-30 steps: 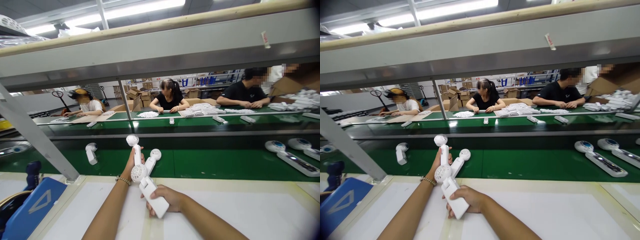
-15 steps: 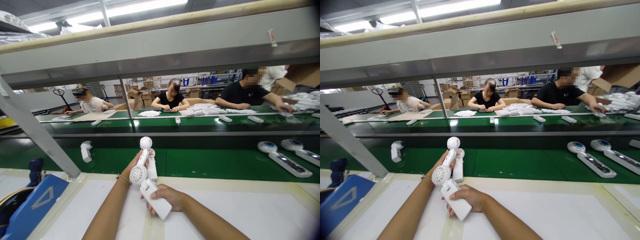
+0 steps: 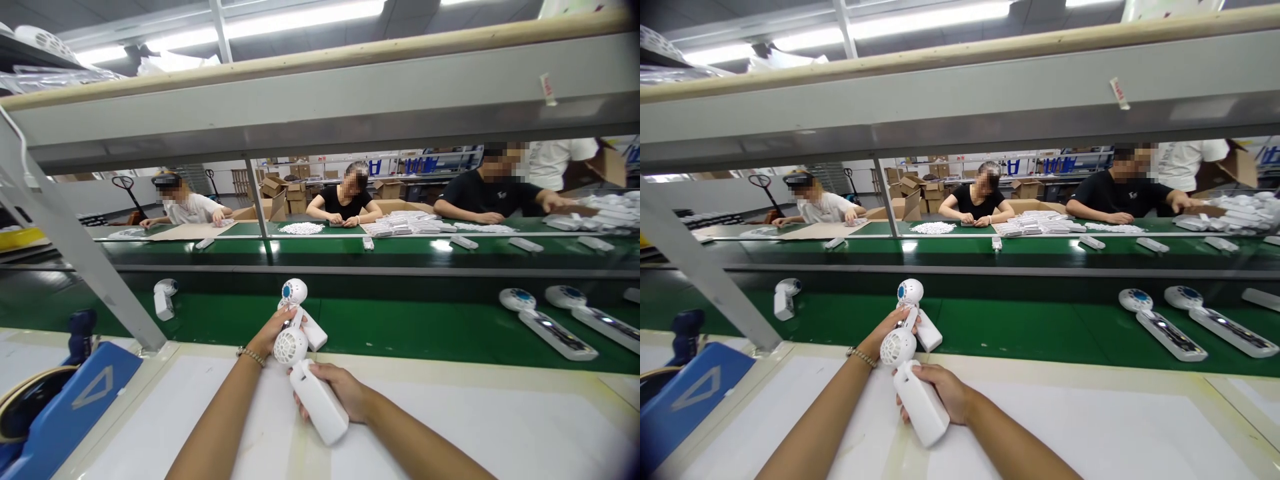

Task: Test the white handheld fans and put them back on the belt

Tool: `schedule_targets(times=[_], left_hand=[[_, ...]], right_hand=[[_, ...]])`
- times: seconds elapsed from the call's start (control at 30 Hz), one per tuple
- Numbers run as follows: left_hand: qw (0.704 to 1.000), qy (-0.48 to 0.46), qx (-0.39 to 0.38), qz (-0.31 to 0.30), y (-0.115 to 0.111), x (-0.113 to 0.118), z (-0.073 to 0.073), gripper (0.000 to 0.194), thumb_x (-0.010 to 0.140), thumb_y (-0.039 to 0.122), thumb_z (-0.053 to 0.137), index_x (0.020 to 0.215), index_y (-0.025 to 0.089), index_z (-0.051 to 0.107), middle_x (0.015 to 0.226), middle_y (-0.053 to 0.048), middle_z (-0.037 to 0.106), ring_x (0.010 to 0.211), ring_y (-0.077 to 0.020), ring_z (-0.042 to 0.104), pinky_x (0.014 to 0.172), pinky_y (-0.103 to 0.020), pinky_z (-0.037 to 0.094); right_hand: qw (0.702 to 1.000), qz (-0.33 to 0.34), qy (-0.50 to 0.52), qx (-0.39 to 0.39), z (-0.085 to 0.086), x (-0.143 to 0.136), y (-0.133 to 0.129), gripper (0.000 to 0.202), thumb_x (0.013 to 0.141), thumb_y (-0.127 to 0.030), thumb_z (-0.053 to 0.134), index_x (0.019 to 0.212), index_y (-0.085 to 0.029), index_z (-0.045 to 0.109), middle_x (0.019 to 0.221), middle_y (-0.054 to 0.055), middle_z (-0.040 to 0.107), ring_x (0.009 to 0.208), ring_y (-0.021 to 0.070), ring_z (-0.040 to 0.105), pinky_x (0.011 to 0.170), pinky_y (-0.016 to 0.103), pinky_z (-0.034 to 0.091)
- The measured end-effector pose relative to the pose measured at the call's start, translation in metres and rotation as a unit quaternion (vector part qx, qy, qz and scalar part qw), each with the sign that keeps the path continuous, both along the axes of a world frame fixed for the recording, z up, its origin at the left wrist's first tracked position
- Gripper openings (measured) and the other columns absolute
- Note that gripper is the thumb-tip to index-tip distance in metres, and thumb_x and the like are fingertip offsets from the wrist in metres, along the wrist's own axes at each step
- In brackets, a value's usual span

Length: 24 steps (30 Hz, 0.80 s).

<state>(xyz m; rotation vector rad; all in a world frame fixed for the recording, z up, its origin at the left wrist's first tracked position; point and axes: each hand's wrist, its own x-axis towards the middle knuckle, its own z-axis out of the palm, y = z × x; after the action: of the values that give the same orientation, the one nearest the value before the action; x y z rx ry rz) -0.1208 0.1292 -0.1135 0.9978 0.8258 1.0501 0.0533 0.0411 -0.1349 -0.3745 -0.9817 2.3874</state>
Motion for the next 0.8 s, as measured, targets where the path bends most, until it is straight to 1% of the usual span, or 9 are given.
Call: schedule_targets(times=[0.1, 0.2, 0.3, 0.37, 0.43, 0.53, 0.67, 0.73, 0.8], left_hand=[[0.999, -0.020, -0.002, 0.049, 0.006, -0.002, -0.005, 0.025, 0.069, 0.031, 0.070, 0.082, 0.013, 0.059, 0.069, -0.003, 0.063, 0.054, -0.0121, 0.058, 0.050, -0.021, 0.048], [0.997, -0.040, -0.016, 0.069, 0.009, -0.004, -0.005, 0.025, 0.074, 0.032, 0.064, 0.089, 0.014, 0.056, 0.077, -0.006, 0.065, 0.052, -0.0128, 0.059, 0.046, -0.023, 0.050], [0.992, -0.093, -0.038, 0.074, 0.009, -0.002, 0.002, 0.022, 0.080, 0.029, 0.057, 0.091, 0.011, 0.056, 0.083, -0.010, 0.067, 0.052, -0.0125, 0.059, 0.045, -0.023, 0.051], [0.987, -0.124, -0.051, 0.085, 0.008, 0.002, 0.008, 0.020, 0.082, 0.026, 0.053, 0.093, 0.009, 0.056, 0.084, -0.012, 0.067, 0.055, -0.0133, 0.061, 0.048, -0.023, 0.053], [0.983, -0.138, -0.055, 0.104, 0.006, 0.007, 0.013, 0.019, 0.082, 0.023, 0.052, 0.095, 0.009, 0.055, 0.087, -0.013, 0.067, 0.062, -0.0159, 0.064, 0.055, -0.026, 0.055], [0.984, -0.133, -0.035, 0.113, 0.005, 0.016, 0.014, 0.024, 0.079, 0.020, 0.056, 0.102, 0.013, 0.052, 0.095, -0.011, 0.066, 0.071, -0.0187, 0.066, 0.063, -0.030, 0.057], [0.991, -0.076, -0.011, 0.106, 0.003, 0.030, 0.013, 0.031, 0.077, 0.027, 0.063, 0.102, 0.018, 0.047, 0.094, -0.010, 0.066, 0.065, -0.0183, 0.066, 0.063, -0.035, 0.056], [0.993, -0.052, -0.012, 0.105, 0.001, 0.039, 0.011, 0.028, 0.077, 0.030, 0.062, 0.097, 0.017, 0.048, 0.088, -0.009, 0.066, 0.060, -0.0166, 0.064, 0.060, -0.034, 0.056], [0.994, -0.050, -0.021, 0.099, -0.002, 0.048, 0.008, 0.024, 0.076, 0.025, 0.062, 0.093, 0.016, 0.048, 0.086, -0.007, 0.065, 0.060, -0.0164, 0.064, 0.060, -0.034, 0.056]], right_hand=[[0.993, -0.121, 0.006, -0.004, 0.003, 0.000, 0.004, 0.040, 0.068, -0.037, 0.065, 0.099, -0.014, 0.054, 0.071, 0.005, 0.063, 0.058, 0.0170, 0.060, 0.057, 0.029, 0.045], [0.966, -0.256, 0.031, -0.031, 0.007, 0.009, 0.019, 0.044, 0.064, -0.033, 0.072, 0.101, -0.018, 0.053, 0.070, 0.002, 0.064, 0.061, 0.0167, 0.061, 0.059, 0.029, 0.047], [0.936, -0.344, 0.055, -0.055, 0.012, 0.030, 0.040, 0.045, 0.069, -0.044, 0.067, 0.106, -0.022, 0.051, 0.079, 0.004, 0.067, 0.059, 0.0144, 0.060, 0.056, 0.026, 0.048], [0.923, -0.374, 0.068, -0.055, 0.014, 0.047, 0.052, 0.045, 0.073, -0.053, 0.058, 0.108, -0.026, 0.050, 0.075, 0.002, 0.066, 0.053, 0.0125, 0.057, 0.050, 0.025, 0.047], [0.924, -0.375, 0.066, -0.045, 0.015, 0.062, 0.059, 0.044, 0.076, -0.059, 0.049, 0.106, -0.027, 0.051, 0.061, -0.001, 0.061, 0.045, 0.0114, 0.052, 0.042, 0.022, 0.043], [0.921, -0.386, 0.036, -0.024, 0.013, 0.073, 0.063, 0.042, 0.078, -0.061, 0.043, 0.092, -0.023, 0.055, 0.047, -0.003, 0.053, 0.036, 0.0105, 0.046, 0.033, 0.019, 0.036], [0.900, -0.433, 0.000, -0.057, 0.009, 0.066, 0.066, 0.035, 0.076, -0.054, 0.055, 0.074, -0.018, 0.054, 0.049, -0.002, 0.054, 0.039, 0.0093, 0.049, 0.034, 0.018, 0.040], [0.890, -0.445, -0.042, -0.088, 0.007, 0.060, 0.067, 0.031, 0.074, -0.047, 0.061, 0.071, -0.017, 0.055, 0.054, -0.001, 0.058, 0.045, 0.0104, 0.055, 0.038, 0.019, 0.045], [0.884, -0.451, -0.070, -0.099, 0.005, 0.057, 0.068, 0.024, 0.074, -0.038, 0.064, 0.074, -0.016, 0.056, 0.060, 0.001, 0.062, 0.052, 0.0135, 0.061, 0.046, 0.023, 0.051]])
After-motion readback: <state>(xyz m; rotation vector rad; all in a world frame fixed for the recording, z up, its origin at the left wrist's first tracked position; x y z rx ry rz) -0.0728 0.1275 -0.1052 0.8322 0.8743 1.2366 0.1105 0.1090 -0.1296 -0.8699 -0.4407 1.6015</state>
